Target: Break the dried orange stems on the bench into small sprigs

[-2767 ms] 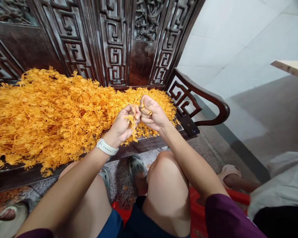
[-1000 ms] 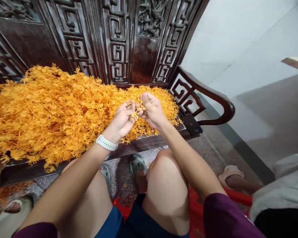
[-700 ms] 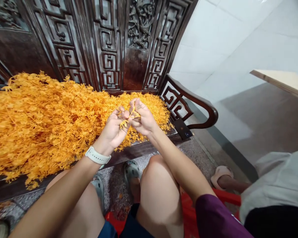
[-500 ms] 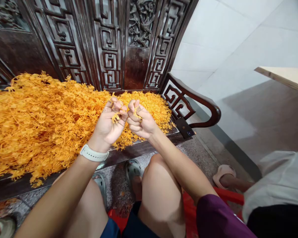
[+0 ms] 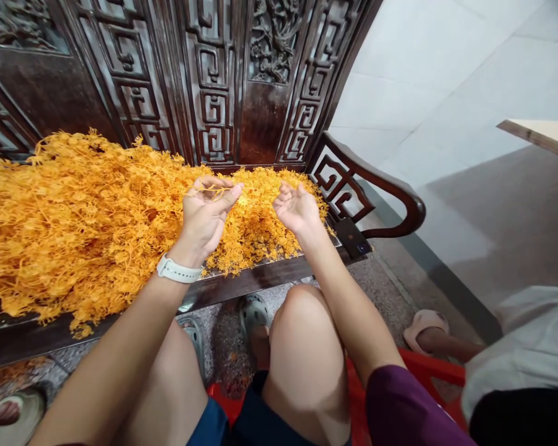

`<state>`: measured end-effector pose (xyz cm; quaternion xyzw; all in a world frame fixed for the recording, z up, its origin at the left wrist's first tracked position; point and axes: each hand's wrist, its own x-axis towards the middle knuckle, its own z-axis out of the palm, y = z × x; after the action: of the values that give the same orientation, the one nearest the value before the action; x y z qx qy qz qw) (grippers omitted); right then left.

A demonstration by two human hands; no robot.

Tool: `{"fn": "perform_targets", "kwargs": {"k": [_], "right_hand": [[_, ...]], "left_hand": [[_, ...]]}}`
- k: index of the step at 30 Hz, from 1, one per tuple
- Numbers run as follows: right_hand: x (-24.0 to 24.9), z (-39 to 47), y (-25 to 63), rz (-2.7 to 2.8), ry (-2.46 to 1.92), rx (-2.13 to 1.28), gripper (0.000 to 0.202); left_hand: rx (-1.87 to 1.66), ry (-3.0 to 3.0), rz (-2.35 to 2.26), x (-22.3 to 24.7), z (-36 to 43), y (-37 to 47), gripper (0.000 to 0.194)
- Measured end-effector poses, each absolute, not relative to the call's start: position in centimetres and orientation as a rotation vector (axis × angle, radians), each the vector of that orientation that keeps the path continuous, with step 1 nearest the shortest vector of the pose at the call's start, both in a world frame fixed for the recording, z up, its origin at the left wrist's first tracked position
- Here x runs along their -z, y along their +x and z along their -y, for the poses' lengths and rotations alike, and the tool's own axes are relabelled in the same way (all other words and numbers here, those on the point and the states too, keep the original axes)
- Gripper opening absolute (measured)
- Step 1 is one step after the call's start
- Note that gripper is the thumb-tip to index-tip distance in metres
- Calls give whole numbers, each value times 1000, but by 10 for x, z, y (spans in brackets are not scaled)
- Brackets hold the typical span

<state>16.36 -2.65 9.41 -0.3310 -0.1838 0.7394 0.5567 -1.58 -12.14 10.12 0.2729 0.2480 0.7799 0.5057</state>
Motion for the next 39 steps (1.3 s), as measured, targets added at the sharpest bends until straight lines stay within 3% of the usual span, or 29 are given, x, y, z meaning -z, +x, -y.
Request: {"fn": "perform_targets", "kwargs": {"k": [2, 6, 10, 13, 19, 21, 26, 28, 31, 34, 39], "right_hand": [[-95, 26, 164, 526, -763, -1598, 14], [-99, 28, 168, 672, -805, -1494, 51], [-106, 52, 162, 1116, -798, -1687, 20], [-110, 75, 149, 1582, -780, -1664, 43], [-112, 94, 140, 1922, -575, -1439, 40], [-114, 106, 136, 2093, -433, -1606, 34], [-124, 144, 120, 2665, 554, -2303, 21], [-129, 140, 124, 2440, 386, -2323, 15], [-132, 109, 142, 1601, -12, -2140, 17], [-125, 76, 156, 815, -302, -1994, 20], [-99, 58, 153, 465, -832, -1957, 19]], "left_hand": [[-1866, 673, -596, -100, 121, -11, 34], [-1835, 703, -586, -97, 122, -7, 35], [-1837, 724, -600, -94, 121, -8, 36], [-1850, 720, -635, -94, 121, -7, 35], [-1813, 622, -633, -96, 124, -6, 33], [-1825, 532, -645, -95, 118, -13, 36], [-1912, 486, -774, -91, 100, -43, 37], [-1855, 587, -807, -92, 102, -52, 38], [-1718, 722, -826, -98, 114, -58, 44], [-1455, 897, -800, -103, 124, -62, 32], [-1054, 1200, -746, -106, 128, -68, 18]]}}
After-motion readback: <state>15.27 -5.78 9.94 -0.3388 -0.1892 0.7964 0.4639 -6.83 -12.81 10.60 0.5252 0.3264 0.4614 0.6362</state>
